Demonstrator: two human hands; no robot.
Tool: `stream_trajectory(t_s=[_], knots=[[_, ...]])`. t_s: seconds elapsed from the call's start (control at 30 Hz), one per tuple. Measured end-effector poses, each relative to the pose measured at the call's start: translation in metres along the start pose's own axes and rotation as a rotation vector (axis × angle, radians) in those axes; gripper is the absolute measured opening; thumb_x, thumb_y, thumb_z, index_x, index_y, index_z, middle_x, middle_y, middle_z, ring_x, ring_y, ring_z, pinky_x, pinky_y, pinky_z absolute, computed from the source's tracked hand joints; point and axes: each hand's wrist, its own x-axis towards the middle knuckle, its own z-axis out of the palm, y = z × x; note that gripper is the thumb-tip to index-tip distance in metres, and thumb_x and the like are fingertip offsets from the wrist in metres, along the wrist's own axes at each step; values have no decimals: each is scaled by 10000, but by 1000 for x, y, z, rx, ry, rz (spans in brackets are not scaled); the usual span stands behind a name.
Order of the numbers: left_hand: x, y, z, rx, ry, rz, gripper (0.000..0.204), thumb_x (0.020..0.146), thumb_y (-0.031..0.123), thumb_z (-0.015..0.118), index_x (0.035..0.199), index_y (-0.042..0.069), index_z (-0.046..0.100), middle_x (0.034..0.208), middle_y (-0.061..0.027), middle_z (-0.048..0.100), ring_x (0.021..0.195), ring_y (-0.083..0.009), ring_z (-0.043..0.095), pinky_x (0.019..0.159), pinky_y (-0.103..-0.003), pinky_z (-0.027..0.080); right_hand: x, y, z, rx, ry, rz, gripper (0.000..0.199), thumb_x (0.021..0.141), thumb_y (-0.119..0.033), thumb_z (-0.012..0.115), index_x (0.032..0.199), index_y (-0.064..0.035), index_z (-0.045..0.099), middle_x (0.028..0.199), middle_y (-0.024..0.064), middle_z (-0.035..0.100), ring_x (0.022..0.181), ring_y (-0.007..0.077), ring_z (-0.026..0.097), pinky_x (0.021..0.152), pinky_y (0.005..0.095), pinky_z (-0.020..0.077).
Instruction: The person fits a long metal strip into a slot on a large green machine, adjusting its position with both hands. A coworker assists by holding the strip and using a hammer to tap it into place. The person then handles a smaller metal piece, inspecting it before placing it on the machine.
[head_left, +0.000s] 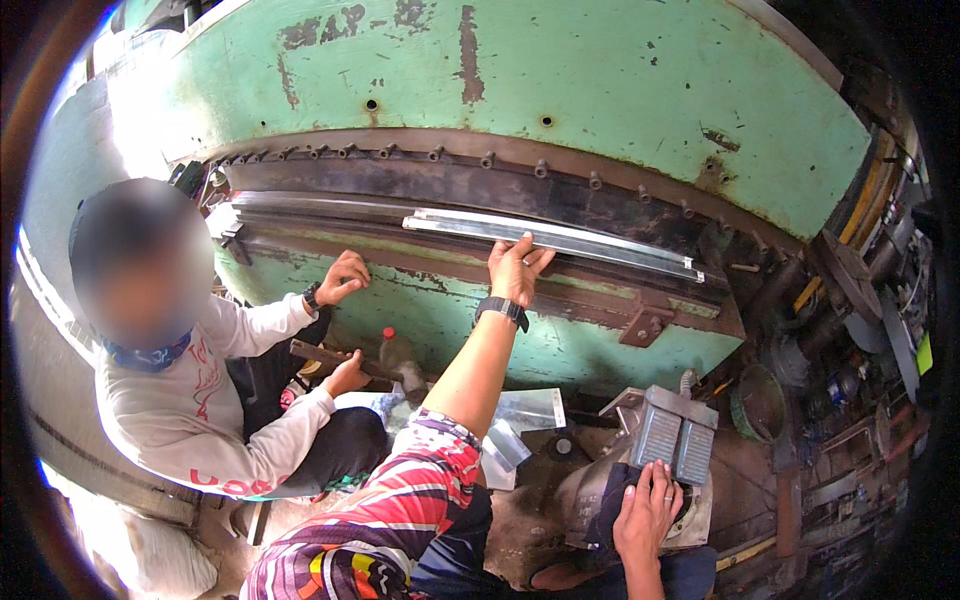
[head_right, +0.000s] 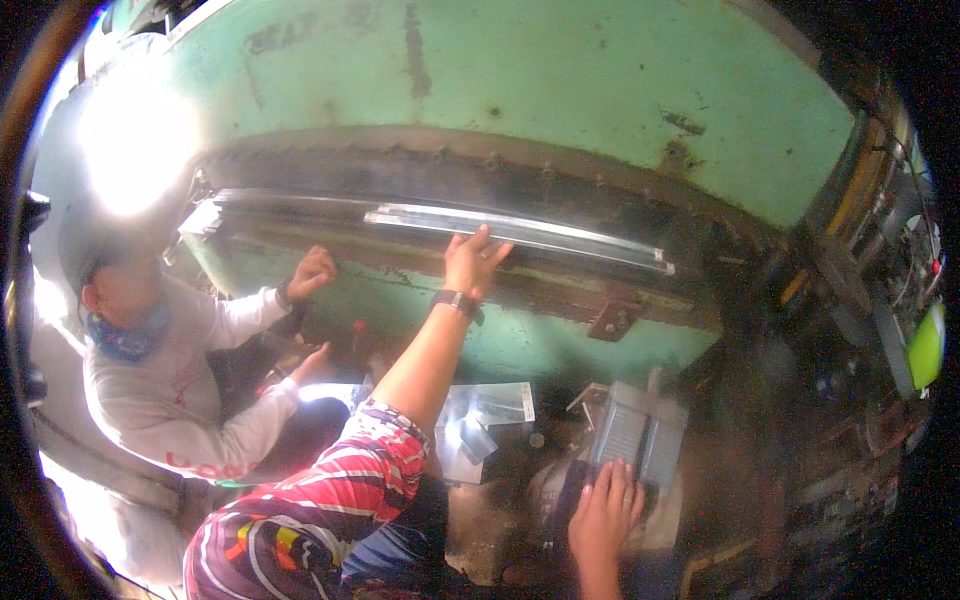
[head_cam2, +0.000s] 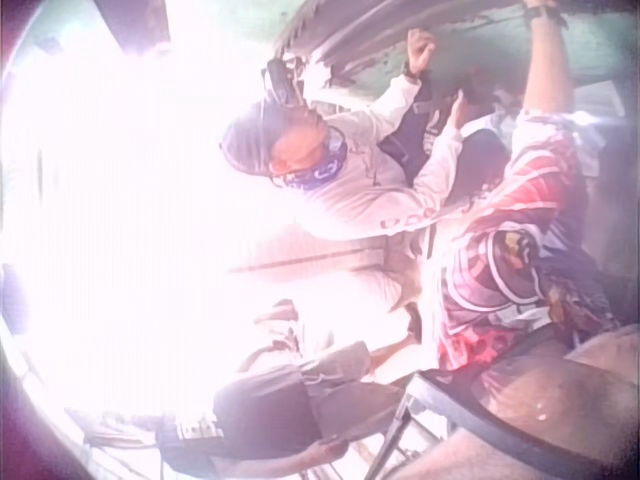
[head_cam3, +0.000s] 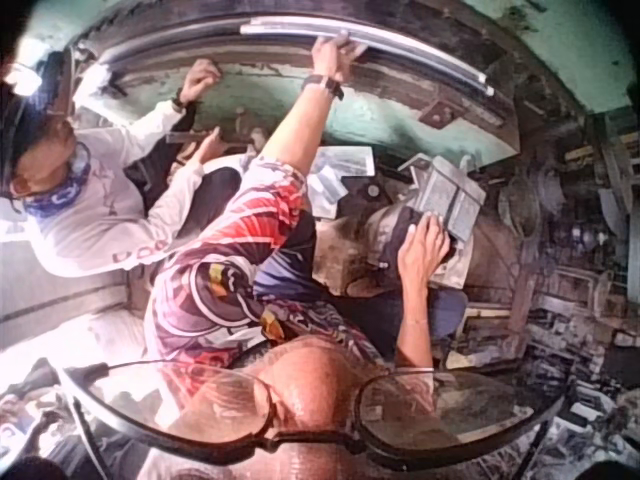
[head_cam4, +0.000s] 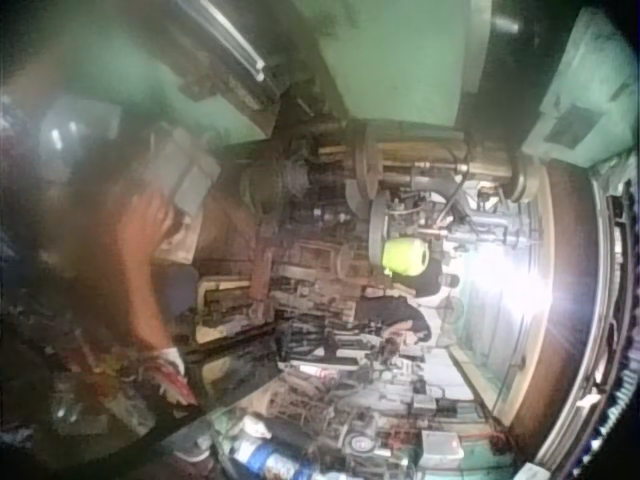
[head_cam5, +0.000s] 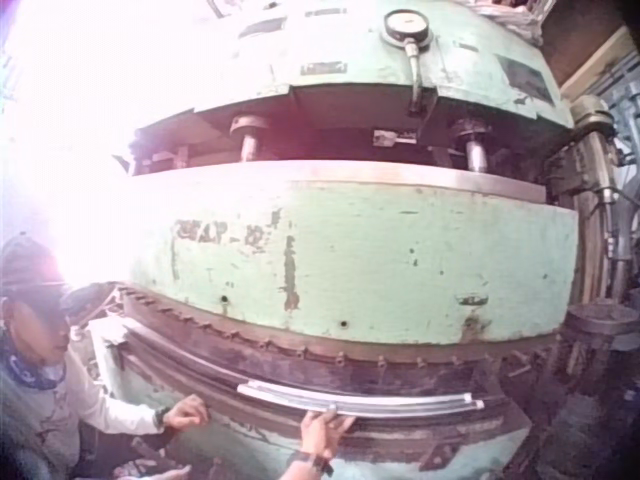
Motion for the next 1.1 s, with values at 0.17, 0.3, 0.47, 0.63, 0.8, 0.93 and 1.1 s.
stream_trajectory(t_s=[0.17, 0.3, 0.47, 0.63, 0.8, 0.93, 1.1], knots=[[-1, 2, -1, -51, -47, 45, 652, 957, 120, 716, 1458, -25, 325, 1464, -230, 417, 1367, -403, 445, 1136, -595, 439, -2, -3, -2, 12, 38, -15, 534, 989, -203, 594, 1443, 63, 503, 1529, 224, 475, 1456, 382, 406, 1216, 567, 251], [-11, 21, -5, 17, -15, 153, 388, 900, 45, 716, 1251, 63, 550, 1216, -85, 594, 1125, -277, 591, 918, -571, 526, 1, -3, -2, 15, 50, -26, 558, 1005, -229, 573, 1476, 52, 472, 1548, 227, 450, 1461, 392, 394, 1224, 573, 235], [-54, 61, -2, 351, -189, 406, 418, 869, 63, 727, 1266, 22, 604, 1070, -143, 644, 991, -295, 652, 806, -481, 561, -1, -1, -12, 49, 212, -79, 526, 1023, -246, 565, 1482, 4, 502, 1552, 230, 439, 1443, 404, 400, 1207, 559, 258], [-99, 97, 8, 602, -221, 575, 316, 838, 42, 739, 1146, 42, 668, 957, -136, 704, 873, -271, 672, 776, -413, 549, -12, -36, -44, 428, 386, -157, 367, 999, -85, 601, 1324, 84, 629, 1353, 237, 609, 1224, 391, 588, 1079, 463, 438], [-129, 116, -2, 576, -132, 524, 184, 858, 25, 751, 1028, 39, 680, 876, -41, 692, 709, -142, 631, 627, -297, 511, -30, -99, -23, 870, 144, -207, 337, 961, -67, 644, 1270, 66, 660, 1241, 256, 651, 1086, 375, 668, 930, 434, 540], [-126, 126, -19, 640, -104, 591, 179, 881, 70, 718, 1040, -12, 714, 888, -29, 680, 677, -108, 587, 593, -255, 457, -4, -130, 75, 658, -141, -134, 578, 928, -198, 713, 1428, 30, 533, 1417, 280, 534, 1274, 431, 556, 1058, 473, 456], [-145, 100, 2, 542, -203, 457, 132, 827, 26, 724, 957, 18, 706, 840, -12, 680, 672, -107, 584, 610, -264, 438, 44, -132, 206, 309, -228, 50, 919, 857, -419, 770, 1562, -5, 352, 1522, 268, 441, 1397, 464, 427, 1166, 540, 332]])
